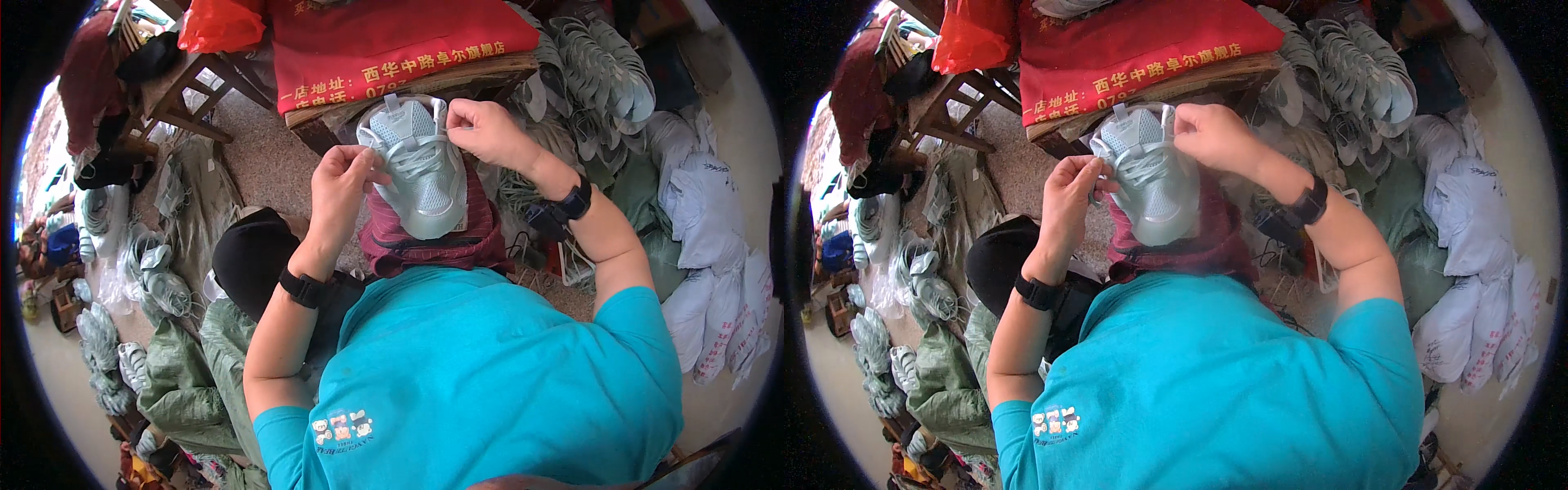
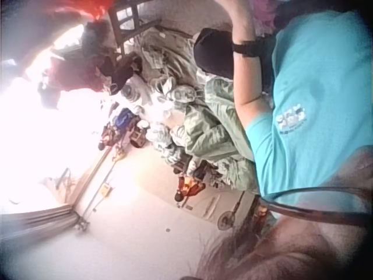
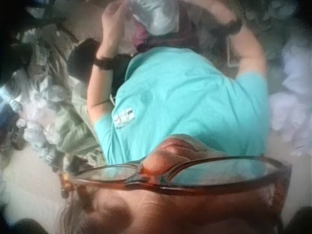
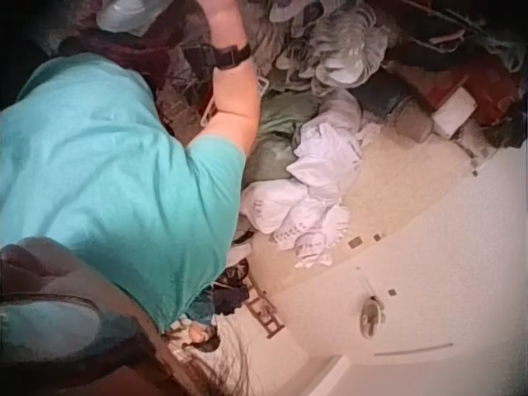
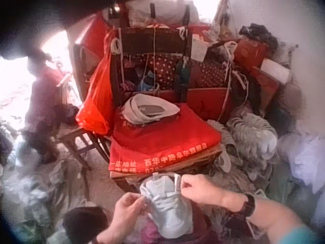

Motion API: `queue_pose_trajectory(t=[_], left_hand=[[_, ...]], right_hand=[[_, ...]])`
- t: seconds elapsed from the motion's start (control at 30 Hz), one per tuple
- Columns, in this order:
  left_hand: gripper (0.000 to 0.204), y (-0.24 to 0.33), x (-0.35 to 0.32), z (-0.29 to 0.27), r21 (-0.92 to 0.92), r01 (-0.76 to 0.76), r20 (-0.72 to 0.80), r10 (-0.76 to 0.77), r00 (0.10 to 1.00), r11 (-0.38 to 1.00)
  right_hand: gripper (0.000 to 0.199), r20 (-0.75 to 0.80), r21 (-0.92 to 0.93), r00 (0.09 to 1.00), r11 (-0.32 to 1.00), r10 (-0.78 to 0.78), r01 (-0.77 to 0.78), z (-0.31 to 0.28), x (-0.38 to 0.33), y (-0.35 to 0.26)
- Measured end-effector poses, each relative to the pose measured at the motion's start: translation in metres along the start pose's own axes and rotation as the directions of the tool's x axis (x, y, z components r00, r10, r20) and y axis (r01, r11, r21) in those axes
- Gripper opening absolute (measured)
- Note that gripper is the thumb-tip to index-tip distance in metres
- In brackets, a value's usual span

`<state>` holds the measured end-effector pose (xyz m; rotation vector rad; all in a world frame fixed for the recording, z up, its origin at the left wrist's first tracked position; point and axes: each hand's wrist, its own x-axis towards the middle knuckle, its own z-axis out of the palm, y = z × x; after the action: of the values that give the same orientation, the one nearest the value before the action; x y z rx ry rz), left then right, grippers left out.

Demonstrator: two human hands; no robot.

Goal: The person is sitting on the floor in a cluttered room, repeatedly threading shoelaces through the eyelets of a light-colored sneaker. They pull the laces tight and adjust the shoe's position on their lap, handling the shoe and laces by hand.

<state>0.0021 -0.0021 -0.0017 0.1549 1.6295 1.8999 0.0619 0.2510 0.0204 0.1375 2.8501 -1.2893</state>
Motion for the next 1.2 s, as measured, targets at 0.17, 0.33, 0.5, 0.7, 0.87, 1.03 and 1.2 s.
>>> queue_pose_trajectory(t=[0.17,0.33,0.5,0.7,0.87,1.03,1.2], left_hand=[[0.019,-0.002,-0.002,0.002,0.091,0.087,0.015,-0.089,0.996,0.992],[0.016,0.0,0.002,-0.004,0.133,0.129,0.03,-0.135,0.99,0.983],[0.018,-0.001,0.016,-0.01,0.421,0.054,-0.027,-0.047,0.999,0.906],[0.015,0.018,0.011,0.01,0.927,-0.223,0.116,0.336,0.935,0.303],[0.01,0.029,0.008,0.017,0.926,-0.371,0.374,0.321,0.87,-0.074],[0.025,0.054,0.029,0.001,0.699,-0.697,0.673,0.477,0.565,-0.16],[0.023,0.071,0.044,-0.016,0.694,-0.592,0.614,0.092,0.784,0.41]], right_hand=[[0.015,0.056,-0.143,0.998,0.989,0.041,-0.032,-0.008,0.013,-0.002],[0.011,-0.015,-0.639,0.953,0.736,-0.302,0.223,0.005,0.002,-0.027],[0.011,0.185,-0.79,0.875,0.462,-0.447,0.403,0.011,0.003,-0.033],[0.016,0.383,-0.765,0.838,0.374,-0.389,0.524,-0.013,0.009,-0.049],[0.027,0.38,-0.648,0.747,0.419,-0.545,0.636,-0.028,0.025,-0.043],[0.036,0.543,-0.436,0.709,0.569,-0.451,0.697,-0.046,0.045,-0.033],[0.03,0.562,-0.354,0.726,0.678,-0.396,0.644,-0.049,0.049,-0.026]])
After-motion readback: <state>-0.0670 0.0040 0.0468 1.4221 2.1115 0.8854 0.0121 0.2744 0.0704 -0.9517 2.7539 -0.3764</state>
